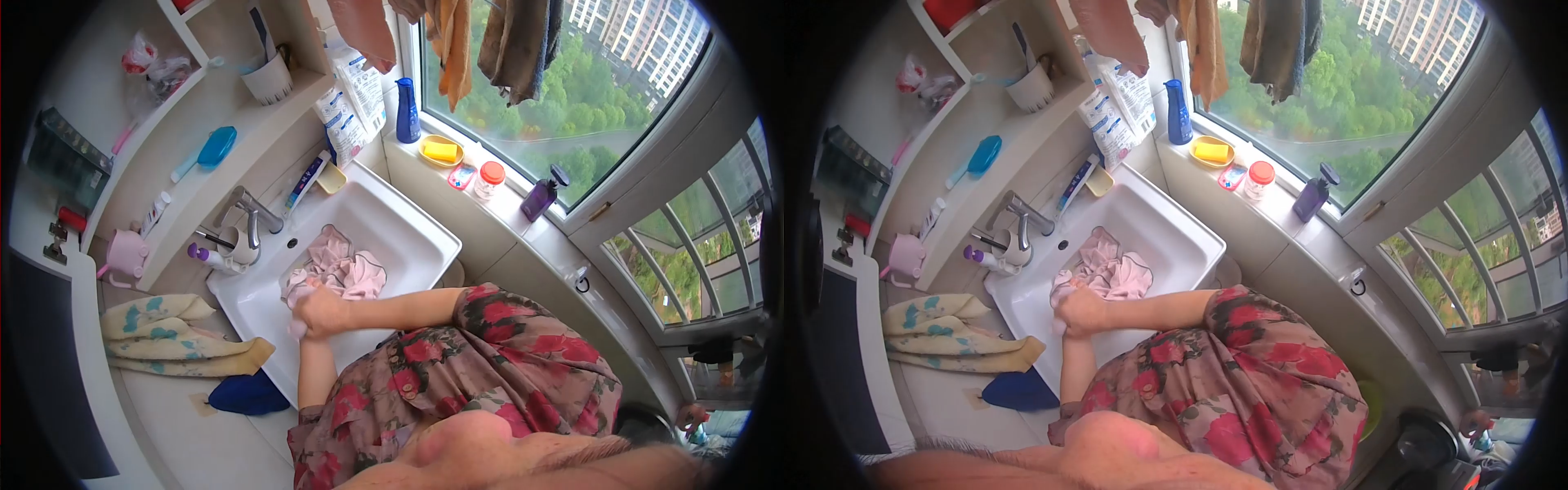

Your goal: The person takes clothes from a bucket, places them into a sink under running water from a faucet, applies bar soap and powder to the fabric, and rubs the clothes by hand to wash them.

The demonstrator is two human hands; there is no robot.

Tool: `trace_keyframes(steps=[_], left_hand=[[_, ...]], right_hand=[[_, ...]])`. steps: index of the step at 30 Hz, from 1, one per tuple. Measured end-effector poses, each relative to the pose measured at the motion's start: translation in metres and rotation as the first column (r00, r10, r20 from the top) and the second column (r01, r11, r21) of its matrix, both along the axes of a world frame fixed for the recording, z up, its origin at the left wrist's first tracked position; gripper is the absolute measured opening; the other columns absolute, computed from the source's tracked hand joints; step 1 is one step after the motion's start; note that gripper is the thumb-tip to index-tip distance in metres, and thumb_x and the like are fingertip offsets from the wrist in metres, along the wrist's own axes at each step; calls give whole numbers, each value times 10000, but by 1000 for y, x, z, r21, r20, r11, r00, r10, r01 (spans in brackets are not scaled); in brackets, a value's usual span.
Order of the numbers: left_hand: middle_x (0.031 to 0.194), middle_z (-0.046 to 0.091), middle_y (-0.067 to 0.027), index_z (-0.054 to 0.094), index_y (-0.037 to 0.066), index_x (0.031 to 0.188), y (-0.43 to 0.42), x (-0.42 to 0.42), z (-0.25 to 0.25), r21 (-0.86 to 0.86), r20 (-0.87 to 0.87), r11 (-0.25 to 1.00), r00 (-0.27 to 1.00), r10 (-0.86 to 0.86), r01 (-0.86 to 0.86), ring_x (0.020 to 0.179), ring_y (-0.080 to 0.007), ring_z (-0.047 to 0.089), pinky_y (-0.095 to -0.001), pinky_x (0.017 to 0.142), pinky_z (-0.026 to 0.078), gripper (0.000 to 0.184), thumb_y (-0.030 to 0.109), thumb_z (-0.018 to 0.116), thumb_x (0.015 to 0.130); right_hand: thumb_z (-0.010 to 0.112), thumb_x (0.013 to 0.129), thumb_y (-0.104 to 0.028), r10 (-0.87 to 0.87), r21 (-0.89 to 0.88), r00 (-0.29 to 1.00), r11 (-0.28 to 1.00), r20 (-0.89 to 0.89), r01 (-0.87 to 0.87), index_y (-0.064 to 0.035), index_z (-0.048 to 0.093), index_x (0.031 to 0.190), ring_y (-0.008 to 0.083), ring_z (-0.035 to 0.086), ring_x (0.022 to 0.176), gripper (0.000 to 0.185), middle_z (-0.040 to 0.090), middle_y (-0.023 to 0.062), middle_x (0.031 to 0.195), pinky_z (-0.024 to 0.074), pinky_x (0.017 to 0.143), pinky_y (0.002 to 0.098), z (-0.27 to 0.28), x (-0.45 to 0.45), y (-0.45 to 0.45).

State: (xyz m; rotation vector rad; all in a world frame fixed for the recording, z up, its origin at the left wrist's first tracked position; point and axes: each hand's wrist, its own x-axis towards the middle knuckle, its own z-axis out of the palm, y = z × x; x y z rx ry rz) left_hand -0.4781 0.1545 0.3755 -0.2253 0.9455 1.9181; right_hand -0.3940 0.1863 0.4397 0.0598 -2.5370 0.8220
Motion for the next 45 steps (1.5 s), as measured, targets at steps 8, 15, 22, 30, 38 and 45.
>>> trace_keyframes(steps=[8,15,22,30,38,45], left_hand=[[1325,503,-86,459,81,1318,4,19,17,-32,-35,999,999,22,-23,1212,-252,487,-407,1050,378,462,361,337,972],[1315,514,-86,475,91,1308,3,36,54,-147,-62,986,995,75,-83,1206,-256,495,-417,1053,375,453,360,334,972],[1269,539,-110,502,82,1266,-10,-16,-27,644,-404,582,866,-293,497,1139,-230,529,-390,985,422,431,339,330,965],[1399,419,-146,422,51,1350,-18,14,45,62,-206,980,964,-171,187,1311,-258,382,-424,1094,301,585,444,462,918],[1161,565,-303,411,-103,1281,-61,0,5,-933,-329,351,-206,-922,-82,1042,-427,582,-417,890,472,828,447,684,724],[1134,621,-193,553,-59,1183,-100,-46,26,-587,-603,753,459,-652,298,1085,-342,578,-428,962,429,476,263,555,833]], right_hand=[[669,610,-247,-361,-194,885,884,293,425,-70,664,762,365,638,726,233,651,183,772,512,654,465,3,-5,36],[646,645,-254,-338,-297,905,864,258,407,-42,674,718,381,640,746,225,644,204,737,513,699,455,-10,-24,62],[636,646,-245,-27,-35,990,999,-138,22,-49,663,740,399,627,698,220,636,193,710,477,689,530,5,9,-12],[632,787,-317,-424,-415,889,787,174,457,-3,668,753,308,656,687,318,654,199,723,500,634,422,-21,-15,94],[697,779,-410,-337,-819,933,494,128,291,28,642,716,185,567,549,446,582,128,573,456,564,361,25,7,141],[768,661,-450,89,-210,882,978,463,12,-99,490,1258,337,631,911,746,659,191,948,486,792,381,-73,25,171]])
